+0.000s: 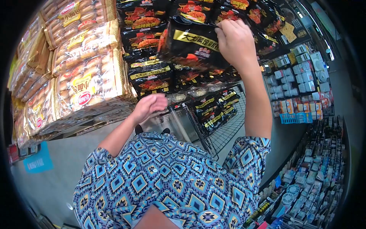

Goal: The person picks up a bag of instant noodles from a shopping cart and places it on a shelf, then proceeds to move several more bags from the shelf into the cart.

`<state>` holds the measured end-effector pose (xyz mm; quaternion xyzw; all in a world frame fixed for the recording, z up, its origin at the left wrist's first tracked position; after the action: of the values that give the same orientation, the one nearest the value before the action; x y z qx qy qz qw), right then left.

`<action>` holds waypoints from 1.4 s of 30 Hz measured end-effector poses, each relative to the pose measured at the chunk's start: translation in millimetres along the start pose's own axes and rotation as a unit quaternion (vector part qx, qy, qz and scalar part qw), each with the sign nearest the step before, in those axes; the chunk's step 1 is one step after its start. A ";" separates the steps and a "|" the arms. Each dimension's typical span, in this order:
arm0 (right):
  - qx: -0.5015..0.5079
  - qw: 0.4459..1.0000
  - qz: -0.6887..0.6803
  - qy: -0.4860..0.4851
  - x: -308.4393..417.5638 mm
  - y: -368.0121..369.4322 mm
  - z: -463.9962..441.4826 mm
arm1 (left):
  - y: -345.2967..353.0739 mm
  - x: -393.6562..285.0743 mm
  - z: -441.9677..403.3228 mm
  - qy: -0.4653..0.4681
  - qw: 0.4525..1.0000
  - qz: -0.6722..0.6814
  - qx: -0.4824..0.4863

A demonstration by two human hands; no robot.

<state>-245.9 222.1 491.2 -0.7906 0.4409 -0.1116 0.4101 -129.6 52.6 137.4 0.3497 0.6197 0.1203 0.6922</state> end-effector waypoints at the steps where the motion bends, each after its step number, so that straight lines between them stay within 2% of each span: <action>1: 0.016 0.998 -0.048 0.047 5.8 -6.7 5.1 | 18.3 -2.2 -15.1 -0.003 0.994 0.111 -0.006; 2: 0.047 0.987 -0.108 0.107 3.1 -3.1 12.9 | 30.9 -0.9 -27.8 -0.008 0.975 0.221 -0.014; 4: 0.117 0.974 -0.148 0.129 6.8 3.3 27.4 | 54.7 -2.4 -41.8 -0.029 0.933 0.353 0.060; 6: 0.174 0.950 -0.189 0.176 10.8 7.9 46.9 | 76.6 -4.7 -45.3 -0.046 0.924 0.375 0.053; 9: 0.211 0.910 -0.229 0.274 15.2 0.7 76.0 | 96.0 -8.4 -39.2 -0.027 0.872 0.483 0.073; 10: 0.238 0.899 -0.213 0.300 15.5 -1.8 84.0 | 96.3 -5.2 -40.5 -0.036 0.873 0.482 0.073; 12: 0.214 0.895 -0.229 0.316 9.3 -0.7 103.3 | 94.9 1.0 -42.0 -0.052 0.888 0.454 0.051; 13: 0.213 0.893 -0.227 0.324 6.0 -0.6 111.8 | 101.2 -3.5 -41.6 -0.052 0.874 0.475 0.093; 14: 0.201 0.903 -0.218 0.313 3.5 -2.7 117.0 | 105.7 -4.9 -43.8 -0.059 0.873 0.474 0.096; 16: 0.187 0.910 -0.207 0.307 3.8 -11.9 121.8 | 111.3 -11.5 -43.5 -0.063 0.894 0.438 0.078; 22: 0.206 0.883 -0.221 0.360 0.2 -20.0 137.3 | 119.6 -10.7 -51.5 -0.073 0.909 0.408 0.048; 24: 0.257 0.906 -0.118 0.316 3.0 -20.9 137.9 | 119.6 -12.5 -54.6 -0.077 0.911 0.401 0.048; 25: 0.215 0.927 -0.108 0.287 3.0 -23.0 140.1 | 120.5 -11.3 -56.1 -0.084 0.896 0.431 0.065; 26: 0.209 0.926 -0.109 0.295 1.3 -20.5 143.5 | 115.7 -6.2 -56.9 -0.090 0.898 0.426 0.068; 28: 0.188 0.927 -0.111 0.304 -2.4 -24.5 152.1 | 128.2 -15.9 -56.1 -0.077 0.809 0.547 0.199; 29: 0.178 0.926 -0.097 0.319 -4.2 -28.9 156.9 | 132.1 -18.5 -55.0 -0.069 0.823 0.529 0.195; 30: 0.159 0.925 -0.114 0.326 -8.9 -36.8 159.0 | 139.3 -19.7 -55.2 -0.087 0.814 0.531 0.217; 33: 0.172 0.884 -0.188 0.392 -23.2 -54.2 179.5 | 156.8 -17.7 -56.9 -0.135 0.807 0.529 0.224; 35: 0.172 0.862 -0.209 0.429 -32.1 -62.6 201.9 | 134.8 12.9 -62.7 -0.174 0.847 0.459 0.204; 36: 0.184 0.841 -0.238 0.449 -38.6 -61.5 212.5 | 101.1 38.0 -69.4 -0.208 0.928 0.295 0.091; 37: 0.191 0.848 -0.225 0.440 -41.1 -65.9 226.1 | 91.3 48.0 -69.9 -0.213 0.969 0.117 0.047; 38: 0.185 0.841 -0.229 0.454 -44.1 -69.1 243.8 | 81.0 52.9 -70.4 -0.207 0.976 -0.065 0.006; 39: 0.174 0.850 -0.216 0.448 -41.7 -72.5 260.9 | 91.3 43.2 -67.2 -0.157 0.966 -0.203 0.015; 40: 0.165 0.859 -0.199 0.443 -41.0 -77.7 276.7 | 92.6 43.0 -68.2 -0.057 0.934 -0.345 0.076; 42: 0.188 0.831 -0.186 0.489 -42.5 -82.0 315.3 | 96.0 49.1 -57.0 -0.019 0.866 -0.473 0.159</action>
<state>-51.6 451.6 358.9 -0.6078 0.3989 -0.6384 0.2528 -147.7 170.8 160.9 0.1224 0.7083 -0.3287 0.6126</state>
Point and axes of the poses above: each hand's wrist, its own z-axis away from the middle knuckle, its own y-axis out of the palm, x = y × z, the point moved 6 cm from there along -z, towards the middle knuckle, and after that the axes turned 9 degrees about y, right-handed, at the moved point
